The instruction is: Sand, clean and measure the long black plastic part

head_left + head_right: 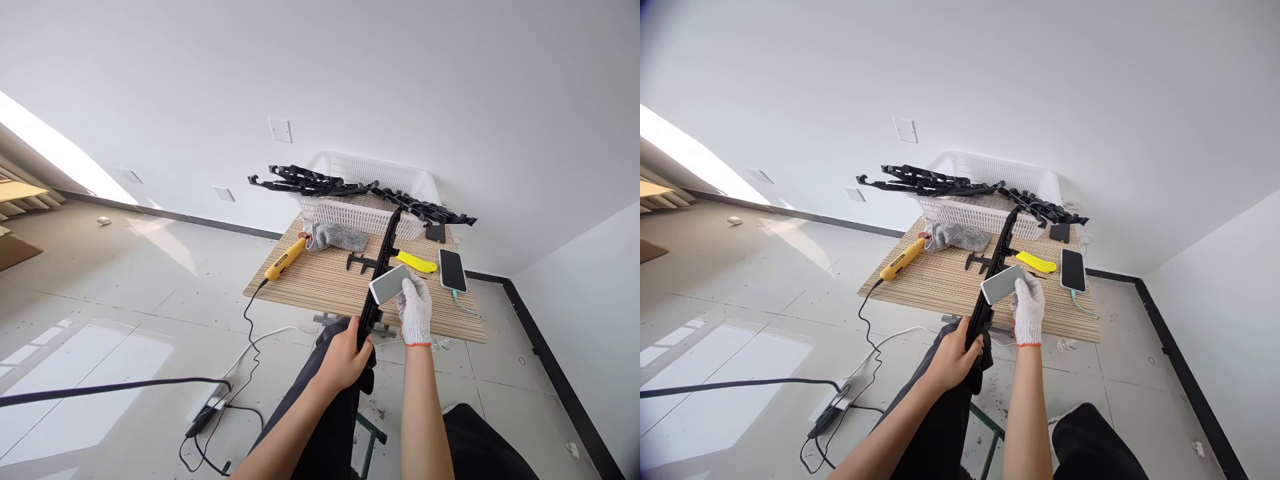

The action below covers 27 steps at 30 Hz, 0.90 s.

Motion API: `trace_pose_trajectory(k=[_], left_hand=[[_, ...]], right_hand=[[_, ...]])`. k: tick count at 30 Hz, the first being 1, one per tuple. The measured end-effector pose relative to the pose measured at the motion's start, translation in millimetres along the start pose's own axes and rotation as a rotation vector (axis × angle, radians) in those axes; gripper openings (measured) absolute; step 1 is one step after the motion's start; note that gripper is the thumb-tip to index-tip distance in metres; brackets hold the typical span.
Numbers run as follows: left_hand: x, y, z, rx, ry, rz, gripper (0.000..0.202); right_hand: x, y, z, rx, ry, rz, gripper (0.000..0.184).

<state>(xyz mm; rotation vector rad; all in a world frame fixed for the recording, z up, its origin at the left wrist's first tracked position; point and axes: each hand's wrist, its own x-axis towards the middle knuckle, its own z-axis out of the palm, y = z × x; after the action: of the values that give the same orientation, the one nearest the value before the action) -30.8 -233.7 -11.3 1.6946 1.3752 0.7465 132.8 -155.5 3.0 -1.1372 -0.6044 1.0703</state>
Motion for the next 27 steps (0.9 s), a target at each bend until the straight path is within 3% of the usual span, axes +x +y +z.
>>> trace_pose_trajectory(k=[3, 8, 13, 16, 20, 24, 27], left_hand=[[-1, -1, -1.4, 0.015, 0.004, -0.018, 0.012], [-2, -5, -3.7, 0.028, 0.032, 0.000, 0.011], [2, -7, -4.0, 0.015, 0.042, -0.032, 0.012], [7, -6, -2.6, 0.024, 0.050, -0.025, 0.013], [11, -3, 1.1, 0.007, 0.042, -0.012, 0.014], [12, -1, 5.1, -0.010, 0.041, -0.012, 0.014], [13, 0, 7.3, -0.010, 0.031, -0.019, 0.012]], right_hand=[[-1, -1, 0, -0.063, -0.084, 0.031, 0.044], [-3, -2, -1, 0.014, 0.076, 0.038, 0.043], [-4, -3, 1, -0.117, -0.060, 0.075, 0.041], [2, -2, 2, -0.034, 0.064, 0.098, 0.046], [9, 4, 3, 0.044, 0.226, 0.013, 0.052], [13, 11, 4, 0.028, 0.198, -0.023, 0.041], [15, 12, 3, 0.037, 0.188, -0.024, 0.043]])
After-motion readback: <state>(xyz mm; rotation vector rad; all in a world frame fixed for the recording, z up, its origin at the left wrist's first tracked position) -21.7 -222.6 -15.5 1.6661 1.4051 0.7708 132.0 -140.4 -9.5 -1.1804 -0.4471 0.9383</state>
